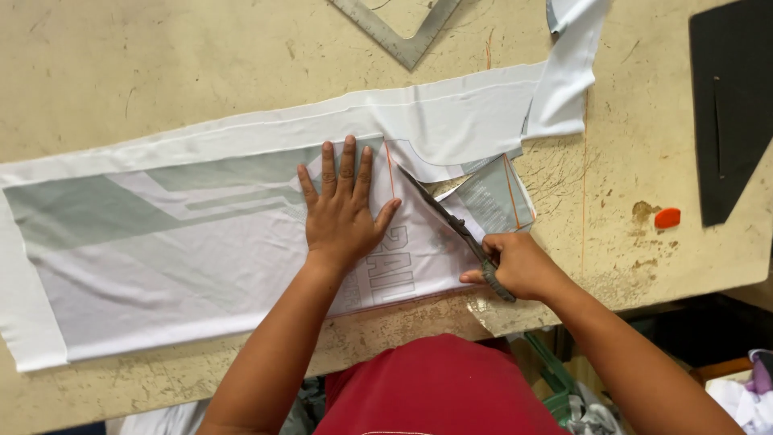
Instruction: Marking a pattern on a printed fabric piece with chalk and a ruler, then cutting it out with scissors and folding it.
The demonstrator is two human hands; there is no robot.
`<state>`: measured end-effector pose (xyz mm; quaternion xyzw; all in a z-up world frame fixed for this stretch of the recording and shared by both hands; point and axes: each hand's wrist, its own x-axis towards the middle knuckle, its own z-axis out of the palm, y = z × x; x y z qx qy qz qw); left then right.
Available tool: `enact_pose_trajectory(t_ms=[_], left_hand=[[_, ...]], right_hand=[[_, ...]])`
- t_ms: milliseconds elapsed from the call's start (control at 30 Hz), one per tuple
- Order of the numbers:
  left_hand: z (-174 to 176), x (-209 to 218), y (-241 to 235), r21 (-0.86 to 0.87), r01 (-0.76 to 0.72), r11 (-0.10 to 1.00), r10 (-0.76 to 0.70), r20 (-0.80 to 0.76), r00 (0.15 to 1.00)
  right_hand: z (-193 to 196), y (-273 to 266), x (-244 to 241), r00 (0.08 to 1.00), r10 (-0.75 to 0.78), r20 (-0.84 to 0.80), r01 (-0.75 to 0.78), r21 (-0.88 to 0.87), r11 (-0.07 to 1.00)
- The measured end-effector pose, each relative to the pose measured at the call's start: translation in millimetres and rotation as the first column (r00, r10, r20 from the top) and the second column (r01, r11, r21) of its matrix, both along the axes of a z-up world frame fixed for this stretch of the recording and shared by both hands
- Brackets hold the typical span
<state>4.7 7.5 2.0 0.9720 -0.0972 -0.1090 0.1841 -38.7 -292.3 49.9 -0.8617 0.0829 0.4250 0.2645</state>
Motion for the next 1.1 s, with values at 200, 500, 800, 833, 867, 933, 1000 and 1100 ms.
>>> enact_pose_trajectory(t_ms=[200, 500, 800, 833, 867, 933, 1000, 1100], left_hand=[[-0.7, 0.5, 0.6, -0.002, 0.006, 1.000, -0.006, 0.003, 1.000], [-10.4, -1.1, 0.9, 0.002, -0.001, 1.000, 0.001, 0.039, 0.999], [-11.3, -1.8, 2.0, -0.003, 0.014, 1.000, -0.014, 0.067, 0.998], [-11.1, -1.7, 1.9, -0.004, 0.010, 1.000, -0.010, 0.067, 0.998], [-11.0, -1.6, 1.8, -0.010, 0.012, 1.000, -0.011, 0.071, 0.997], [-11.2, -1.5, 1.6, -0.017, 0.009, 1.000, -0.007, 0.075, 0.997], [-11.3, -1.7, 1.3, -0.016, 0.011, 1.000, -0.009, 0.084, 0.996], [-12.9, -3.0, 1.3, -0.019, 0.010, 1.000, -0.008, 0.100, 0.995]], right_hand=[[24.7, 64.0, -1.5, 0.948, 0.193, 0.254, -0.136, -0.224, 0.965], [3.1, 88.1, -1.2, 0.969, 0.017, 0.245, 0.021, -0.150, 0.988], [7.2, 106.3, -4.3, 0.948, -0.272, 0.166, 0.271, 0.032, 0.962], [6.6, 106.9, -5.2, 0.949, -0.268, 0.166, 0.267, 0.031, 0.963], [6.0, 107.5, -6.1, 0.943, -0.302, 0.142, 0.298, 0.044, 0.953], [5.2, 108.3, -6.6, 0.937, -0.329, 0.118, 0.325, 0.055, 0.944], [5.7, 108.8, -6.8, 0.938, -0.316, 0.141, 0.316, 0.019, 0.948], [18.7, 118.3, -1.8, 0.942, -0.299, 0.153, 0.305, -0.016, 0.952]])
